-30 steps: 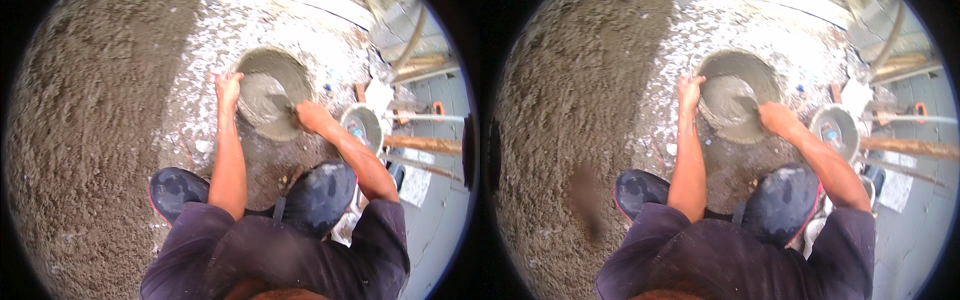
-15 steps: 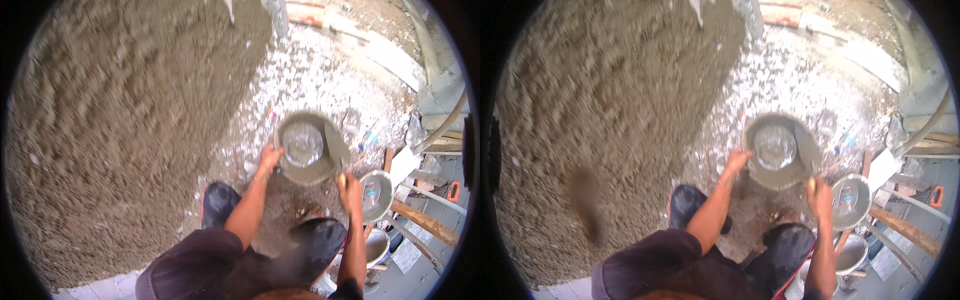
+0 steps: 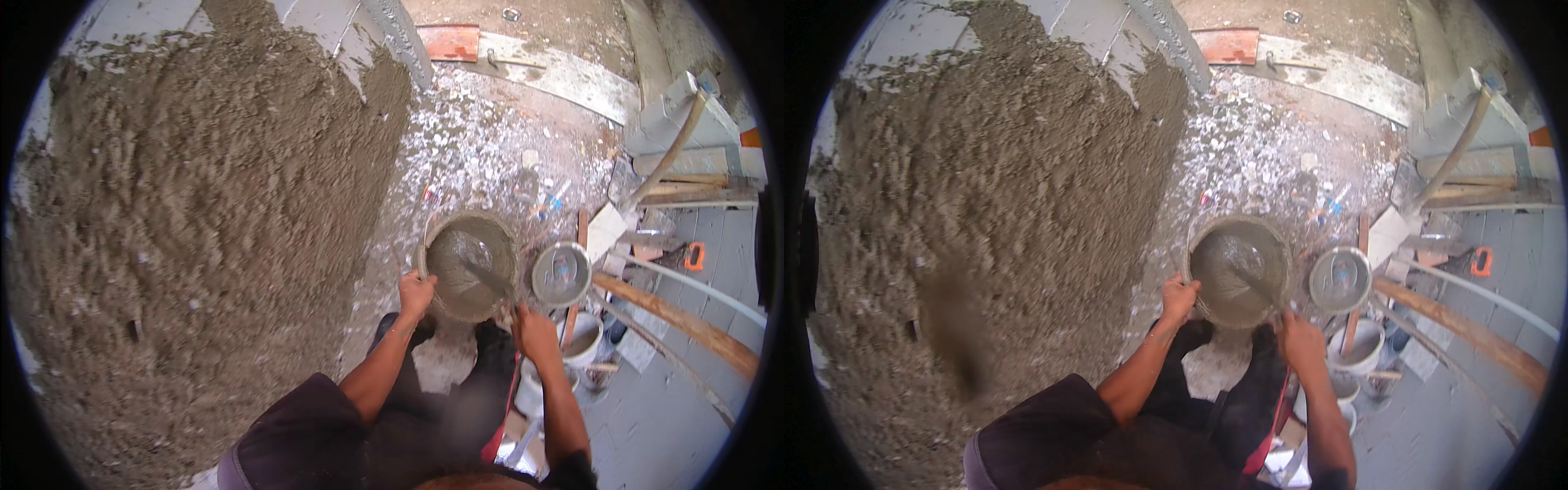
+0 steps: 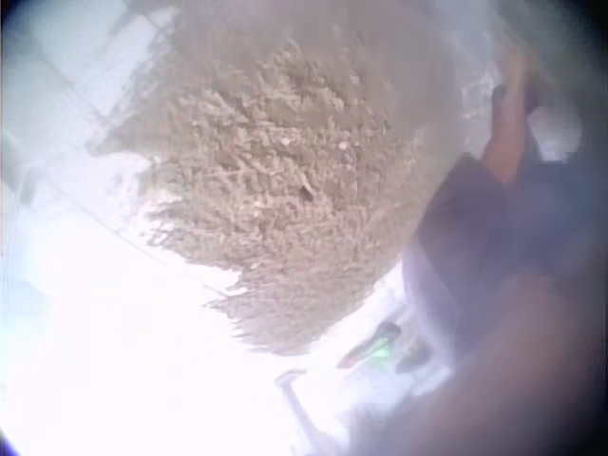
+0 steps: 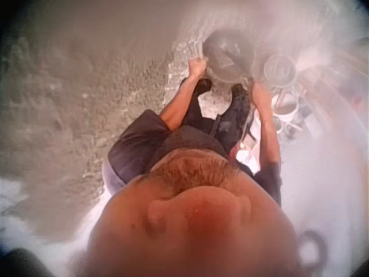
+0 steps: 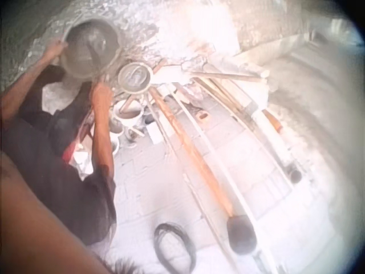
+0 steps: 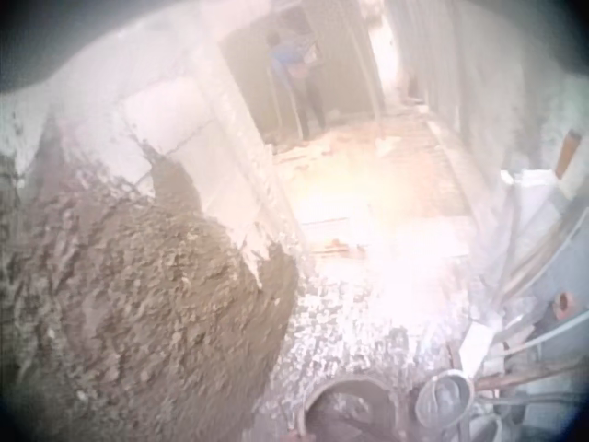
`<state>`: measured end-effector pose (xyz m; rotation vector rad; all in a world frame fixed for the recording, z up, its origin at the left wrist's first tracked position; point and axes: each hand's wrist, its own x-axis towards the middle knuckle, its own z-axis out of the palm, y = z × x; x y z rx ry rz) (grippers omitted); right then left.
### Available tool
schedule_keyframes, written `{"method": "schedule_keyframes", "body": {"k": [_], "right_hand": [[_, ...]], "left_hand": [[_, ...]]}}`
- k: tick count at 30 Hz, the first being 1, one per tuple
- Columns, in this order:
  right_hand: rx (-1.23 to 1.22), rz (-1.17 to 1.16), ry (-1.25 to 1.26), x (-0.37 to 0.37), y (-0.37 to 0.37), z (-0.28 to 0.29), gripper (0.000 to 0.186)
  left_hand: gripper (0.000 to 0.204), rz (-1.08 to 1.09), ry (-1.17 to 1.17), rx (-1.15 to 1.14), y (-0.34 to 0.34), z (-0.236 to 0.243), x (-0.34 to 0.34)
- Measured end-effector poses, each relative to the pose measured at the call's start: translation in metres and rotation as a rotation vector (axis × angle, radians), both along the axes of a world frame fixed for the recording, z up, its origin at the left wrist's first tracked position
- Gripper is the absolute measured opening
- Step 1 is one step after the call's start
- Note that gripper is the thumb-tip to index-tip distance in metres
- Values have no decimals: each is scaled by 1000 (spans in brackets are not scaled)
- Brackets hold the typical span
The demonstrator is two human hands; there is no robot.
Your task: The person mixes plaster in a bucket with a trowel, adds water from a cup, and then applies the plaster to a concrete block wall using the trowel.
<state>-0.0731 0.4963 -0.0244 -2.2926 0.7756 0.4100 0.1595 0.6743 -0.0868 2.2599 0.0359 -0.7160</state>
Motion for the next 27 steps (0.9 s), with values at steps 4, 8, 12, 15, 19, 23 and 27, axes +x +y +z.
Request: {"method": "schedule_keyframes", "body": {"k": [4, 8, 12, 15, 19, 23, 27], "right_hand": [[-120, 110, -57, 55, 29, 33, 20], [16, 379, -163, 51, 55, 140, 27], [-312, 248, -161, 76, 13, 160, 22], [-173, 363, -35, 76, 6, 157, 24], [13, 440, -234, 78, 14, 152, 27], [573, 462, -147, 106, 58, 161, 35], [1094, 141, 71, 117, 109, 191, 29]], "left_hand": [[17, 40, -17, -67, 25, 118, -15], [10, 15, 11, -161, 54, 218, -16], [9, 134, 23, -298, 59, 276, -22], [11, 129, 4, -394, 50, 301, -23], [10, 119, -1, -376, 63, 330, -9], [7, 157, -49, -401, 95, 339, 9], [7, 208, -16, -398, 128, 353, 38]]}}
